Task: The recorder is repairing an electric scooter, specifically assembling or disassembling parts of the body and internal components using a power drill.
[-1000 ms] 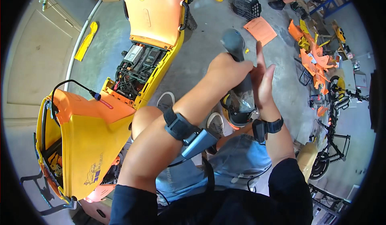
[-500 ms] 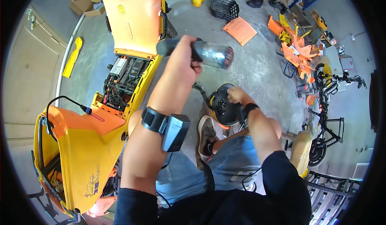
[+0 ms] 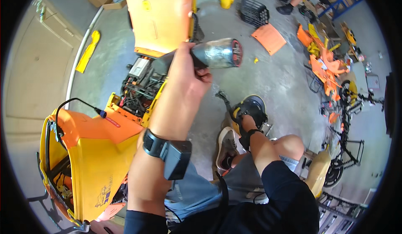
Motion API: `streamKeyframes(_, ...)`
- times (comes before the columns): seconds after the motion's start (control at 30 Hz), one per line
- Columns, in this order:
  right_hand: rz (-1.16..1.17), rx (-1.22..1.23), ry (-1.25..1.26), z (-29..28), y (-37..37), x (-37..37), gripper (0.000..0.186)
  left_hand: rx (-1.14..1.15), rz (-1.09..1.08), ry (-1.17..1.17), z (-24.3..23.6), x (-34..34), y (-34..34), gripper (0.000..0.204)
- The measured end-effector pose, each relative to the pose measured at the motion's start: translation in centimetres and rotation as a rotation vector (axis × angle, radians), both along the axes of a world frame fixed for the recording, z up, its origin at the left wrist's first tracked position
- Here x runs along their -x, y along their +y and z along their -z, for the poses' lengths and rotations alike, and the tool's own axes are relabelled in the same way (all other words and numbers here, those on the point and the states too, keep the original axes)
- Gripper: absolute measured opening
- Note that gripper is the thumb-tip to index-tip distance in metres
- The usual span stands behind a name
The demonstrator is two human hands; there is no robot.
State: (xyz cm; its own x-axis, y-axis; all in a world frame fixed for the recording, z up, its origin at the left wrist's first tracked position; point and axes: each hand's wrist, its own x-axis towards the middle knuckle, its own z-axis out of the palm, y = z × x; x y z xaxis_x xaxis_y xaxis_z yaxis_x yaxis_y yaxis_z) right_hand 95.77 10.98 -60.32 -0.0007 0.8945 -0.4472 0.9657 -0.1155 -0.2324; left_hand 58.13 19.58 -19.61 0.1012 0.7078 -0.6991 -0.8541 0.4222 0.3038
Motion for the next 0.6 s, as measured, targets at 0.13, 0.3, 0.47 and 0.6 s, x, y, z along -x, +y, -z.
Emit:
streamKeyframes(0.13,-0.018,0.149,-0.174,1.1,0.3,1.3,0.035,-0.017,-0.024,-0.026,0.8,-0.5,0.2,0.018)
streamKeyframes(0.3,0.049,0.108,-0.101,-0.4,1.1,2.9,0.035,-0.027,-0.082,0.032,1.7,-2.5,0.8,0.045)
streamKeyframes(0.47,0.089,0.138,-0.115,-1.6,1.8,4.4,0.036,-0.010,-0.031,0.012,1.4,-3.8,0.7,0.027)
streamKeyframes(0.6,0.112,0.143,-0.100,-1.6,1.5,5.0,0.037,0.007,0.004,0.027,1.3,-4.4,0.5,0.028)
